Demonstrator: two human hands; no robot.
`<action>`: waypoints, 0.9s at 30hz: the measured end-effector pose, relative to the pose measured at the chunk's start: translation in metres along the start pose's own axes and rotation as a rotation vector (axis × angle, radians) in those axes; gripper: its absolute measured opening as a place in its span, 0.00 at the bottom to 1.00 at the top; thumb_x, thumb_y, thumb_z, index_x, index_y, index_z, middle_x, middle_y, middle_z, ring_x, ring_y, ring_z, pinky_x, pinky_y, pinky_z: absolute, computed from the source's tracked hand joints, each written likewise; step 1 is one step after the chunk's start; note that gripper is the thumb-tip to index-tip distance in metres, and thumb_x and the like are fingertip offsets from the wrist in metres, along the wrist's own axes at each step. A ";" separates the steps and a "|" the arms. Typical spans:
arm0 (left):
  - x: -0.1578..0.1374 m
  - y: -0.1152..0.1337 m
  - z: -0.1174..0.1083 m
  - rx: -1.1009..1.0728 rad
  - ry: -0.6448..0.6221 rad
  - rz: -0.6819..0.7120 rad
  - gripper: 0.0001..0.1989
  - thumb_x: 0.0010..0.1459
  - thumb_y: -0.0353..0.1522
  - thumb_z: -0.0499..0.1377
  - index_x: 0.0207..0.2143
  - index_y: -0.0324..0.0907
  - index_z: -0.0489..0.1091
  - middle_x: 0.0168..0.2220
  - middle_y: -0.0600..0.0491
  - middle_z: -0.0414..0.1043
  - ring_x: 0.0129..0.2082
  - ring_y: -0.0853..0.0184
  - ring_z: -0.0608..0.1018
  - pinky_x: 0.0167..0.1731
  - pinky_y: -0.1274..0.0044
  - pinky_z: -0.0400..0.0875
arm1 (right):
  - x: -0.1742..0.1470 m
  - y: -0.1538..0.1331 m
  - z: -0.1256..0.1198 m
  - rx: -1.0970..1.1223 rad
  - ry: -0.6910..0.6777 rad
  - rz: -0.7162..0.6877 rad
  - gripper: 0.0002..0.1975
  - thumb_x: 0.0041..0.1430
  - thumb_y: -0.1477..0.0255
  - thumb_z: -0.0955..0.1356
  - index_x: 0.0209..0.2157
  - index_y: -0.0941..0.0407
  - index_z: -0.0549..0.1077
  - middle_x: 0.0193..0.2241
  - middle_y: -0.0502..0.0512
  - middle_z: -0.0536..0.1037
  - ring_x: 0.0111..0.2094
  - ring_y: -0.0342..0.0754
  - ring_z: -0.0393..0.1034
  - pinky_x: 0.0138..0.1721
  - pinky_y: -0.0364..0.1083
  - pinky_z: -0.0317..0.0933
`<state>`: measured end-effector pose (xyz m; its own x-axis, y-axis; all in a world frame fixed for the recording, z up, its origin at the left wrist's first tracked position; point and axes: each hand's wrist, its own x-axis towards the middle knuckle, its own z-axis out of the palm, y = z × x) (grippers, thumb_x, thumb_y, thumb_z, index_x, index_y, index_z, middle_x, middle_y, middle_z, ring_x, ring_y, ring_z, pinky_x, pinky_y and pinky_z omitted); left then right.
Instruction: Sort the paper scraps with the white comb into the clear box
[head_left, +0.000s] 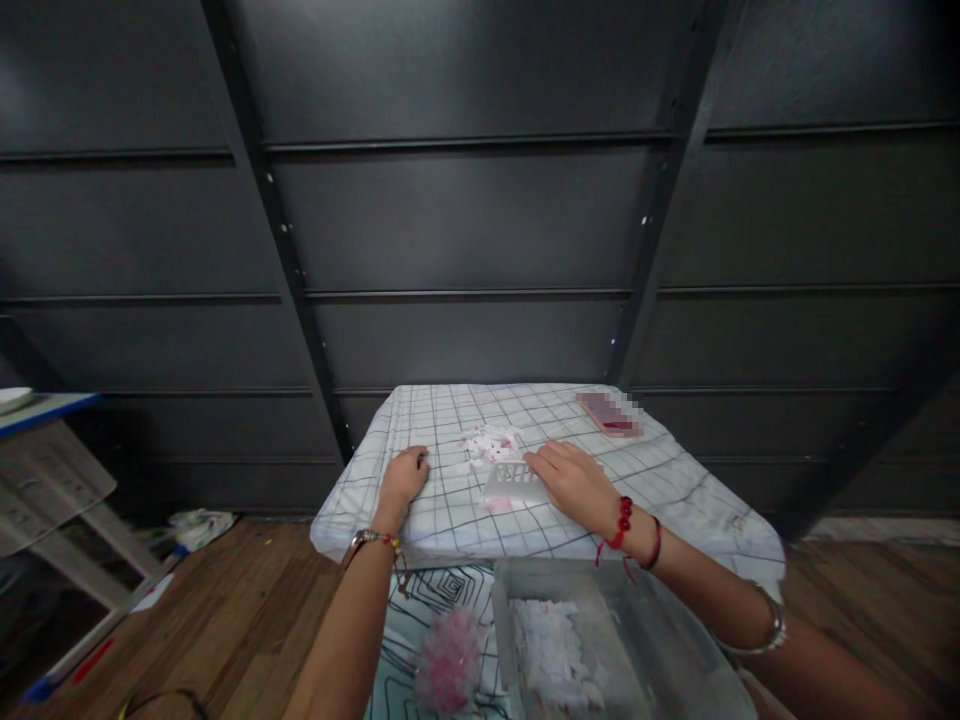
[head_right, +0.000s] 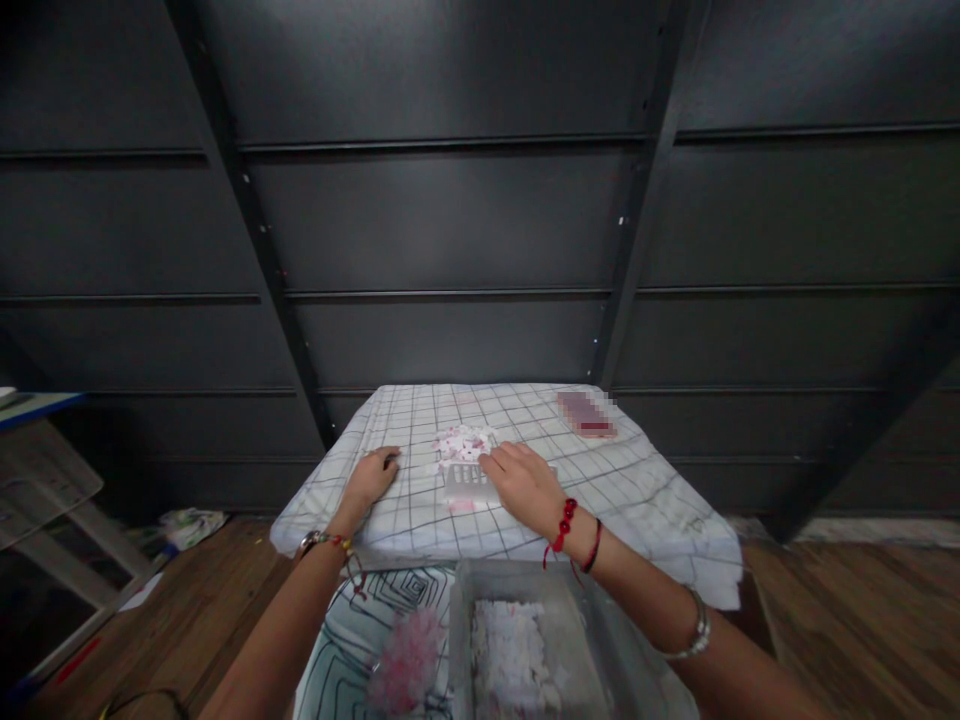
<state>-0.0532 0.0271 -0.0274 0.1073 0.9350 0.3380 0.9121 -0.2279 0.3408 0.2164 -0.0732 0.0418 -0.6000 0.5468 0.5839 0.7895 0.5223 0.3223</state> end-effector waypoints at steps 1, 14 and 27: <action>0.000 0.000 0.000 0.000 -0.001 0.002 0.15 0.53 0.25 0.50 0.43 0.36 0.69 0.44 0.47 0.71 0.44 0.65 0.72 0.46 0.78 0.61 | 0.002 -0.004 -0.002 -0.001 0.010 -0.011 0.11 0.55 0.82 0.58 0.32 0.60 0.71 0.24 0.55 0.70 0.29 0.47 0.59 0.32 0.45 0.50; 0.000 -0.003 -0.001 -0.016 -0.074 0.129 0.14 0.55 0.30 0.50 0.42 0.40 0.69 0.47 0.50 0.69 0.47 0.65 0.69 0.49 0.76 0.59 | 0.009 0.006 -0.024 -0.030 -0.375 0.203 0.12 0.54 0.83 0.59 0.36 0.59 0.69 0.33 0.56 0.74 0.35 0.47 0.66 0.35 0.43 0.55; -0.006 0.006 -0.028 0.128 -0.465 0.253 0.31 0.58 0.49 0.41 0.58 0.41 0.53 0.61 0.47 0.46 0.60 0.57 0.50 0.55 0.65 0.46 | 0.011 0.012 -0.026 0.061 -0.481 0.270 0.13 0.60 0.77 0.54 0.37 0.59 0.67 0.33 0.60 0.76 0.37 0.48 0.70 0.37 0.44 0.59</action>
<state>-0.0596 0.0124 -0.0034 0.4671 0.8834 -0.0382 0.8728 -0.4537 0.1798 0.2225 -0.0773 0.0716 -0.3796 0.8962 0.2294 0.9232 0.3510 0.1564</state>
